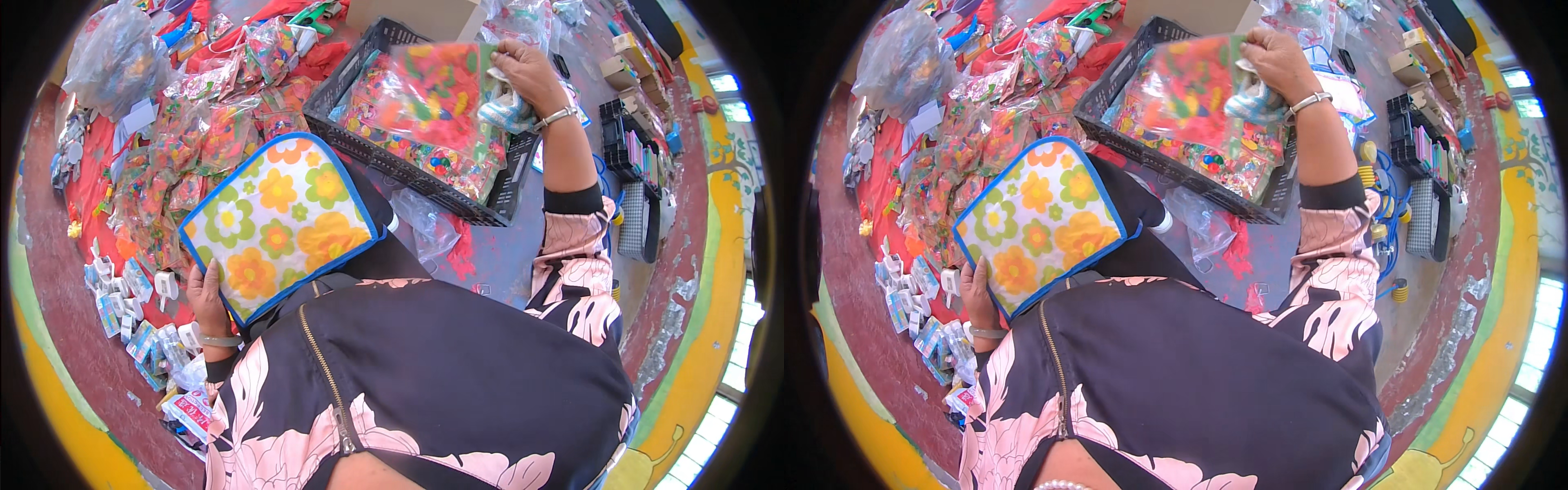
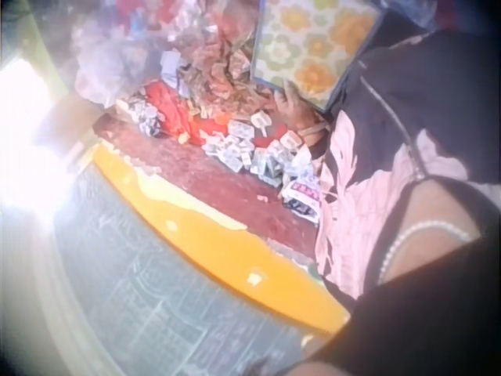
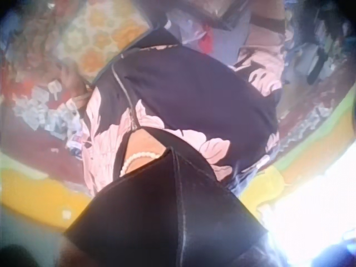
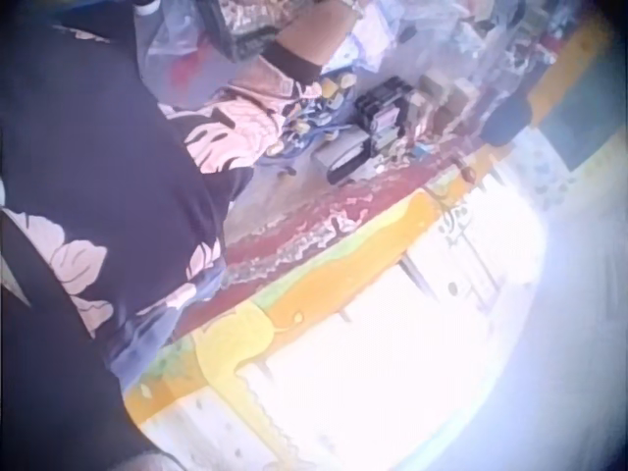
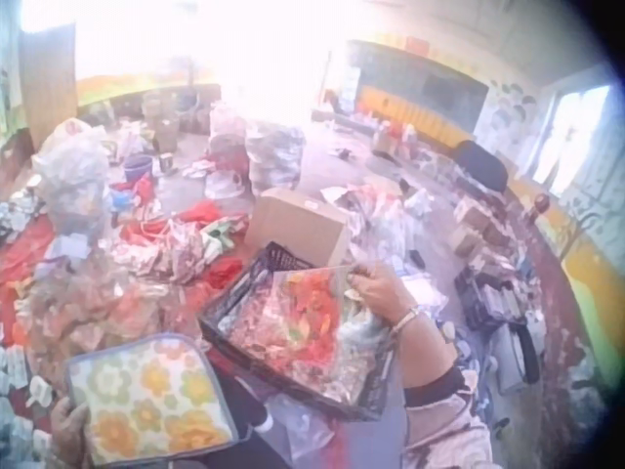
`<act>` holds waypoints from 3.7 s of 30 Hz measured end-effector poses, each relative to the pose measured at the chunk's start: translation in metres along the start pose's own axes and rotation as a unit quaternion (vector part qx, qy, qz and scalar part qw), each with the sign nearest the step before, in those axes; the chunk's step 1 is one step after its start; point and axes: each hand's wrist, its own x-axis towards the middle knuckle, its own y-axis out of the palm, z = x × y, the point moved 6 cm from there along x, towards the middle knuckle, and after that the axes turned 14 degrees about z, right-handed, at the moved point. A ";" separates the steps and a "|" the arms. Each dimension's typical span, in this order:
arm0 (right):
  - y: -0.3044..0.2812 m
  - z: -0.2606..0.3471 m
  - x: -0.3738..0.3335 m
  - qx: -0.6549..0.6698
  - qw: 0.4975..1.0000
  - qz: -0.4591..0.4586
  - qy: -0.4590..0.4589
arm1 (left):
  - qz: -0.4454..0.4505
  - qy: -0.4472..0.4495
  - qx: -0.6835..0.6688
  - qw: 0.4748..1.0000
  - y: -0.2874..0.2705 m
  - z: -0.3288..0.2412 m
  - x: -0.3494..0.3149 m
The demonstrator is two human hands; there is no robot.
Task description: The person repeatedly wipes the surface of small, colorful plastic pouches using a white cloth. They pick up a pouch from a pile, wipe it on both sides, and place it into a black plastic basket. The person handles the items one at a time in a repetitive cycle.
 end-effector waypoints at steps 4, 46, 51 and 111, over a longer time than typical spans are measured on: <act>0.008 -0.070 0.012 -0.193 0.978 0.021 0.077 | 0.001 -0.002 0.016 1.000 0.000 0.000 0.005; 0.251 0.233 -0.057 -0.214 0.872 0.092 -0.430 | 0.001 0.002 0.056 0.998 -0.003 -0.009 0.014; 0.295 0.219 -0.064 -0.285 0.858 0.136 -0.404 | -0.051 -0.033 0.052 0.997 -0.061 0.012 0.037; 0.278 0.209 -0.050 -0.180 0.909 0.095 -0.364 | -0.128 -0.124 0.326 0.928 -0.217 0.031 0.138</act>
